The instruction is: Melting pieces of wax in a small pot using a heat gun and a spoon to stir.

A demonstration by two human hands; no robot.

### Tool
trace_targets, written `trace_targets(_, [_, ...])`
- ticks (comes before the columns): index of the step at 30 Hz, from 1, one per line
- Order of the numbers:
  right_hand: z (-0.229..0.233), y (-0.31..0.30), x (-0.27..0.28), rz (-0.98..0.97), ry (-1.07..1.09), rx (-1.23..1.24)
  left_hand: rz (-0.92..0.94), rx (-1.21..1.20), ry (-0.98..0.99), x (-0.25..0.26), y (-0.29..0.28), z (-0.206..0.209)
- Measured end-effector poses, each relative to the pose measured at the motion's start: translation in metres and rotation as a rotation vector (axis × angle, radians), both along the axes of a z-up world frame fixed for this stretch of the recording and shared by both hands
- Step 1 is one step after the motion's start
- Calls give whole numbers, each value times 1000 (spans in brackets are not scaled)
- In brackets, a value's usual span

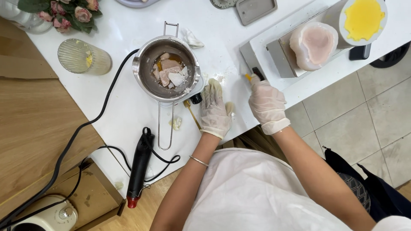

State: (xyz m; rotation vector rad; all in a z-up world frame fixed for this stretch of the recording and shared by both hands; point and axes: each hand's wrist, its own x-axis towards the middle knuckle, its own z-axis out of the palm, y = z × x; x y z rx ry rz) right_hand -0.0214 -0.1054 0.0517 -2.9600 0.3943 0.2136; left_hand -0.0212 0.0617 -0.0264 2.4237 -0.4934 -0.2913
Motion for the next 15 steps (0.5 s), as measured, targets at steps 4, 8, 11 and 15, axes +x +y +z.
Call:
trace_targets(4, [-8,7,3,-1,120,38,105,-124,-31,0,-1,2])
trace_targets(8, [6,11,13,27,91,219,175,-155,2,5,-2,19])
trace_targets(11, [9,10,16,12,127,262,205,-139,11,7,-5,21])
trace_targets(15, [9,20,18,-40,212,317,177,-73,-99,2,-6,1])
